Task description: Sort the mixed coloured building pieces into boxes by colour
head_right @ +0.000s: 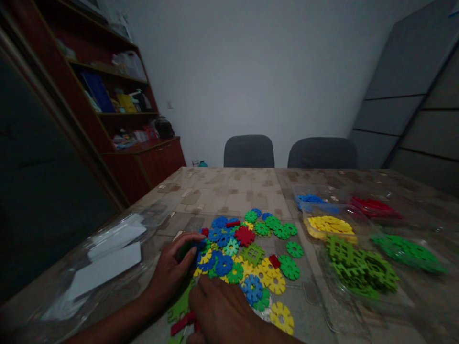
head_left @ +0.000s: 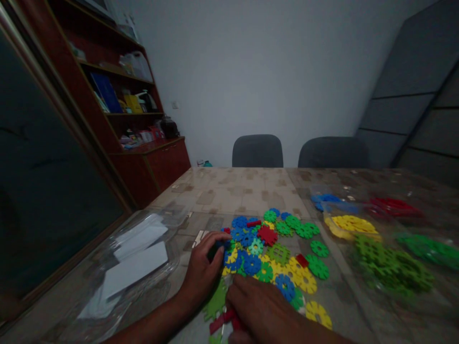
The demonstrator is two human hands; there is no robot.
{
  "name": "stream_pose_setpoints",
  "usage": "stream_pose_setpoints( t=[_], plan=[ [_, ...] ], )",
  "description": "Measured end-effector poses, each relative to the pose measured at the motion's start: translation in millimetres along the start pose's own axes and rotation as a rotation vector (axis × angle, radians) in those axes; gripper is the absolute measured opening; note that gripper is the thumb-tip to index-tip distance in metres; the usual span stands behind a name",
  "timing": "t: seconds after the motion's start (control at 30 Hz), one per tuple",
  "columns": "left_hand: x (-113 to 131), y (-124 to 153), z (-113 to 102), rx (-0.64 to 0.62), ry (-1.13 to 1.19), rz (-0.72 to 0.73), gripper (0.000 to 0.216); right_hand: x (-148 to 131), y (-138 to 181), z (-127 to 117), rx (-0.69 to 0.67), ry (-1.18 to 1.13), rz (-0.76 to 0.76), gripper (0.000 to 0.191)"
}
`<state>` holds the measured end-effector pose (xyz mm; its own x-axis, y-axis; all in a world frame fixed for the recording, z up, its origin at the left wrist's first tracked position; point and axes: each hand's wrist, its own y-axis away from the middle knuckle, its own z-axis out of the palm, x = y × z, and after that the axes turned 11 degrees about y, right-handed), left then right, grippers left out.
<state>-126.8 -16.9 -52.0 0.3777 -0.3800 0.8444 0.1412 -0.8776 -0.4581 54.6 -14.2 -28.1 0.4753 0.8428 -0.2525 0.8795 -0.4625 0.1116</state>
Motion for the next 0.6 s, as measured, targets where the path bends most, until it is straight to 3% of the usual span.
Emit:
stream_pose_setpoints(
  t=[0.13, 0.4, 0.5, 0.6],
  plan=[
    [0.8, 0.1, -0.2, -0.003, 0.005, -0.013, 0.019, 8.1, 11.0, -4.0, 0.056, -0.049, 0.007, 0.032],
    [-5.6, 0.9, -3.7, -0.032, -0.027, -0.009, 0.019, 26.0, 5.7, 25.1, 0.156, -0.02, -0.117, 0.026],
    [-10.9, 0.8, -5.1, -0.035, -0.049, -0.006, 0.021, 34.2, 14.7, 15.6, 0.238, -0.168, -0.149, 0.026],
    [-13.9, 0.4, -6.1, -0.026, -0.07, -0.003, 0.022, 42.8, 27.2, -2.1, 0.346, -0.319, -0.076, 0.032]
  ],
)
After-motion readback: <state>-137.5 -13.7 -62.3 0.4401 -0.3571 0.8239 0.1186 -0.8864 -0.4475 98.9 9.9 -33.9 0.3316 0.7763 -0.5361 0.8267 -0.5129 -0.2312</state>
